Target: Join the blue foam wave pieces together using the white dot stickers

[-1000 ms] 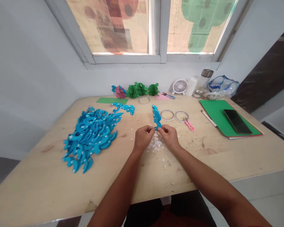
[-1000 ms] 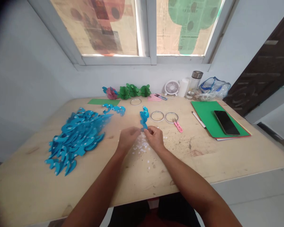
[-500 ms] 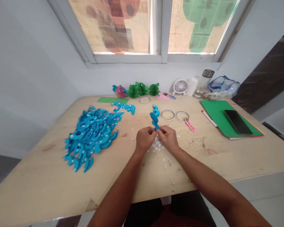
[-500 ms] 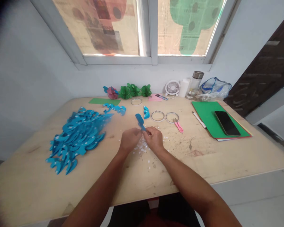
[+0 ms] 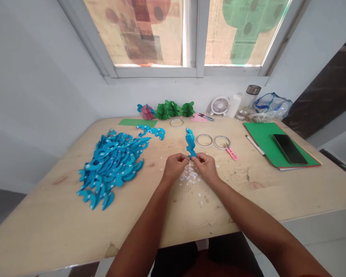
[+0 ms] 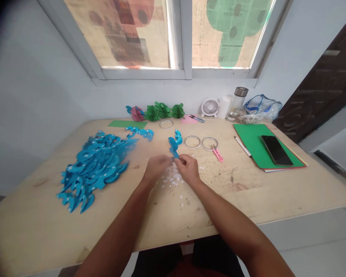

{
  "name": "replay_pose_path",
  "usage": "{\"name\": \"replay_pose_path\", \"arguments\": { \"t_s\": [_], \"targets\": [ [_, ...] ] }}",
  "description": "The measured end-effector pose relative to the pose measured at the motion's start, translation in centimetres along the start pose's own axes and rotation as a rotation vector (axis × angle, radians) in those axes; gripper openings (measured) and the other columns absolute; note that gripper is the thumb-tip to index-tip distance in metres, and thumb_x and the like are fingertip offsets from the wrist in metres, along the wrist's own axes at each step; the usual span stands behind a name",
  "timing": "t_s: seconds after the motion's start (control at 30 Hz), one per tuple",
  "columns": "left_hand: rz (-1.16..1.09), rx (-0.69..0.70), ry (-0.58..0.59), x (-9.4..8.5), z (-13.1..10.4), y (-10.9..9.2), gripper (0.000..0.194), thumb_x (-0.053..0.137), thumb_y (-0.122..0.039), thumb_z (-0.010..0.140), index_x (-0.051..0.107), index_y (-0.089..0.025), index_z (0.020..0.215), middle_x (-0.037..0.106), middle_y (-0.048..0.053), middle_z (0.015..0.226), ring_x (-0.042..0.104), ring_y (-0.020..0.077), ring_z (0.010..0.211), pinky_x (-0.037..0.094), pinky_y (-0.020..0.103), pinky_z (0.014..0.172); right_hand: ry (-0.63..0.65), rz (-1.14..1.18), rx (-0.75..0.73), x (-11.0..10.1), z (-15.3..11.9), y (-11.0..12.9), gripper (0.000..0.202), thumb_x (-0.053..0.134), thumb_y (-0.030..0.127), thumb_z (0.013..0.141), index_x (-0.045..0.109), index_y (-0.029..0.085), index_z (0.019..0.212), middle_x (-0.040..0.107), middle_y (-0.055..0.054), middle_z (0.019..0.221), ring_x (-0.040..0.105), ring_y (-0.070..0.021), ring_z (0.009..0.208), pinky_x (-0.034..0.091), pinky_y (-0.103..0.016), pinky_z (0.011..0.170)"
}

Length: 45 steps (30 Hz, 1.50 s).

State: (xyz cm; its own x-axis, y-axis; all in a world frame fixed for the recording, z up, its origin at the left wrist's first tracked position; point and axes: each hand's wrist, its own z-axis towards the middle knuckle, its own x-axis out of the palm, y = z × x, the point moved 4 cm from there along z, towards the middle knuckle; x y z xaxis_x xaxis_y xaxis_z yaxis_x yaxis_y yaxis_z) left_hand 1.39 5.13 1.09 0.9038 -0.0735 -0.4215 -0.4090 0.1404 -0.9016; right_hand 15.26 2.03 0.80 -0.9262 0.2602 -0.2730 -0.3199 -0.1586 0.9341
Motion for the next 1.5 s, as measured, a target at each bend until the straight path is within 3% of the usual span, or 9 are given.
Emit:
{"name": "replay_pose_path", "arguments": {
  "t_s": [0.17,0.6,0.9,1.03,1.5],
  "targets": [
    [-0.029,-0.022,0.030,-0.4,-0.2,-0.5,0.015,0.056,-0.025,0.064,0.063,-0.015,0.054,0.061,-0.001,0.054,0.053,0.0115,0.053,0.039,0.021,0.050,0.058,0.106,0.059,0.3,0.2,-0.5,0.026,0.057,0.038,0.070,0.059,0.016,0.058,0.040,0.004,0.048,0.034,-0.0090,0.047,0.026,-0.022,0.045],
    [-0.098,-0.007,0.055,-0.2,0.0,-0.1,0.012,0.050,-0.018,0.058,0.054,-0.014,0.047,0.051,-0.004,0.047,0.044,0.0083,0.049,0.033,0.018,0.046,0.121,0.226,0.133,0.8,0.1,-1.5,0.028,0.062,0.042,0.068,0.061,0.014,0.062,0.044,0.004,0.050,0.034,-0.0082,0.046,0.025,-0.023,0.046],
    [-0.219,-0.077,0.097,-0.4,-0.3,-0.6,0.008,0.055,-0.019,0.060,0.060,-0.015,0.055,0.058,-0.002,0.051,0.049,0.0095,0.049,0.037,0.019,0.046,0.093,0.279,0.168,0.7,0.2,-1.8,0.028,0.062,0.042,0.068,0.059,0.015,0.062,0.038,0.006,0.047,0.029,-0.0072,0.045,0.020,-0.022,0.044],
    [-0.221,-0.079,0.060,-0.3,-0.3,-0.5,0.006,0.057,-0.019,0.059,0.060,-0.014,0.056,0.058,-0.002,0.052,0.049,0.0091,0.049,0.037,0.019,0.047,0.084,0.253,0.161,0.6,0.2,-1.7,0.029,0.062,0.043,0.067,0.058,0.015,0.060,0.037,0.006,0.048,0.029,-0.0074,0.045,0.021,-0.022,0.045],
    [-0.289,-0.126,0.076,-0.5,-0.4,-0.6,0.008,0.063,-0.022,0.057,0.064,-0.014,0.059,0.064,0.000,0.059,0.056,0.0115,0.056,0.041,0.020,0.052,0.110,0.268,0.154,0.6,0.2,-1.8,0.027,0.062,0.041,0.068,0.060,0.015,0.063,0.041,0.005,0.048,0.031,-0.0079,0.046,0.023,-0.023,0.045]
  ]
}}
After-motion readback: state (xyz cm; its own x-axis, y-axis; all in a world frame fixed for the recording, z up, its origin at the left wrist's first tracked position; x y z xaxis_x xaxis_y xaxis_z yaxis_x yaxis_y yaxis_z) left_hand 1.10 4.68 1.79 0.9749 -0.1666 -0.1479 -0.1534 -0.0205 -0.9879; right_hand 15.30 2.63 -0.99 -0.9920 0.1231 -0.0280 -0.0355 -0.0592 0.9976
